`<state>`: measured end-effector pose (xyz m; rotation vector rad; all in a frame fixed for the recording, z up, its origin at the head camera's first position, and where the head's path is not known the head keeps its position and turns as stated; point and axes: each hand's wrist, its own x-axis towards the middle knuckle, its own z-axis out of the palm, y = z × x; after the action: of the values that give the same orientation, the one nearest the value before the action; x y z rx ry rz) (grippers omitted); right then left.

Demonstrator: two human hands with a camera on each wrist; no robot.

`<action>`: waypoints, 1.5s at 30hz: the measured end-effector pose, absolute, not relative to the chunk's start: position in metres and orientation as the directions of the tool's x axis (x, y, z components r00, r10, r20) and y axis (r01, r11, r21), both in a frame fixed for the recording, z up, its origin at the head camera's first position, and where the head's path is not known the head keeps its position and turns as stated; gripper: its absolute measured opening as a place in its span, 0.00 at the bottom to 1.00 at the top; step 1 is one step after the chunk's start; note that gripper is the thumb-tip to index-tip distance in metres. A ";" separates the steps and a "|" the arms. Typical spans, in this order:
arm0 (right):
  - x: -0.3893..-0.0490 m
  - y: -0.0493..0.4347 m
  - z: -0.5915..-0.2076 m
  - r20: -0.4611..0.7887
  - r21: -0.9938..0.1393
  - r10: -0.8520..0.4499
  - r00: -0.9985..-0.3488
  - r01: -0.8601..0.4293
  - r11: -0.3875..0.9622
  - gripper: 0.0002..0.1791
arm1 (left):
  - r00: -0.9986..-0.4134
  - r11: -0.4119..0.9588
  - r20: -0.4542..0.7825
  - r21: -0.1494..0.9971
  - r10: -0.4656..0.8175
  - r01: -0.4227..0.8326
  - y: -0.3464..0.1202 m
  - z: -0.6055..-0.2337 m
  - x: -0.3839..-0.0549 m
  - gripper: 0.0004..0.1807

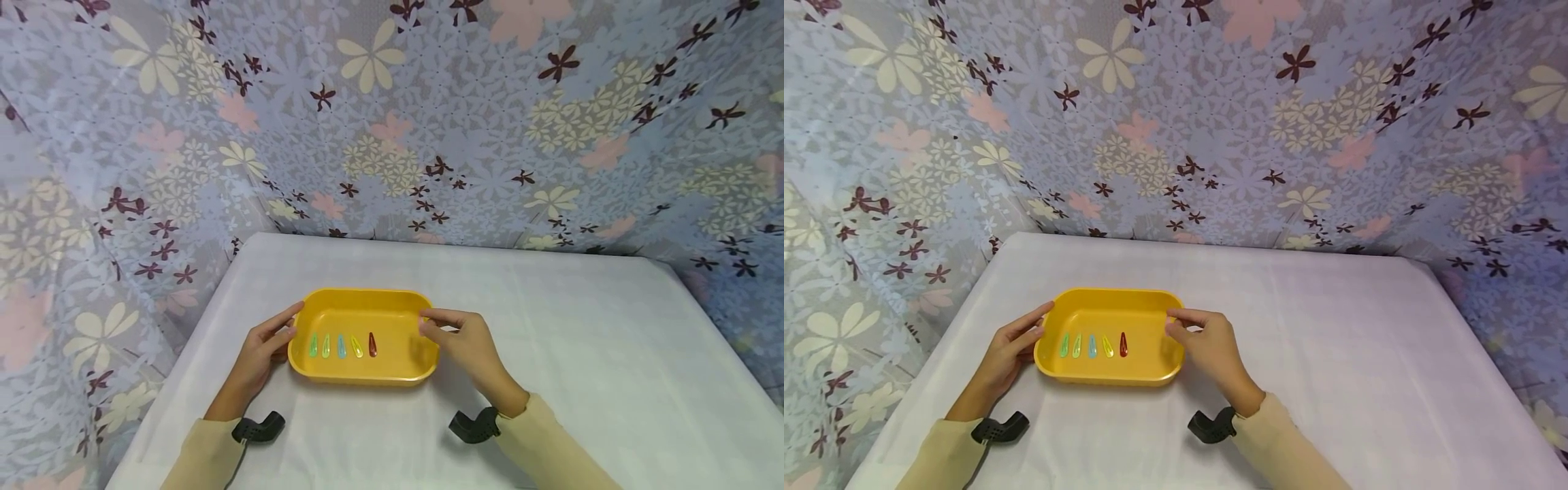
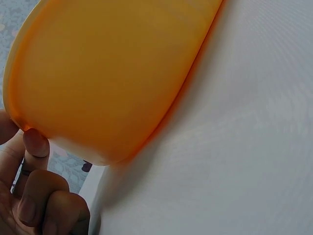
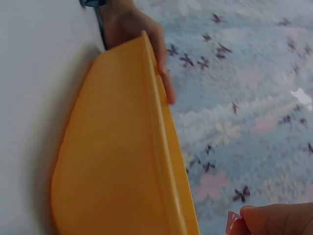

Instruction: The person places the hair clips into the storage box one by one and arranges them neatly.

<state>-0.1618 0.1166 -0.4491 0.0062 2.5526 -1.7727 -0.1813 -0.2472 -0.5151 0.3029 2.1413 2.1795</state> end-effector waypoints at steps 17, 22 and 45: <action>-0.191 0.053 -0.458 -0.019 -0.817 -0.201 -0.979 -0.101 0.568 0.11 | -0.975 -0.030 0.102 0.995 0.199 0.098 -0.248 -0.515 -0.183 0.27; -0.192 0.050 -0.465 -0.026 -0.758 -0.253 -0.967 -0.146 0.636 0.10 | -0.978 -0.024 0.091 0.996 0.189 0.088 -0.247 -0.513 -0.184 0.27; -0.185 0.047 -0.472 0.085 -0.531 -0.353 -0.932 -0.342 0.775 0.07 | -0.977 -0.012 0.087 0.996 0.194 0.086 -0.247 -0.514 -0.181 0.27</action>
<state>-0.1845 0.0468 -0.4719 -0.5751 2.9414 -0.8738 -0.1809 -0.2469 -0.5137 0.3069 2.1522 2.1606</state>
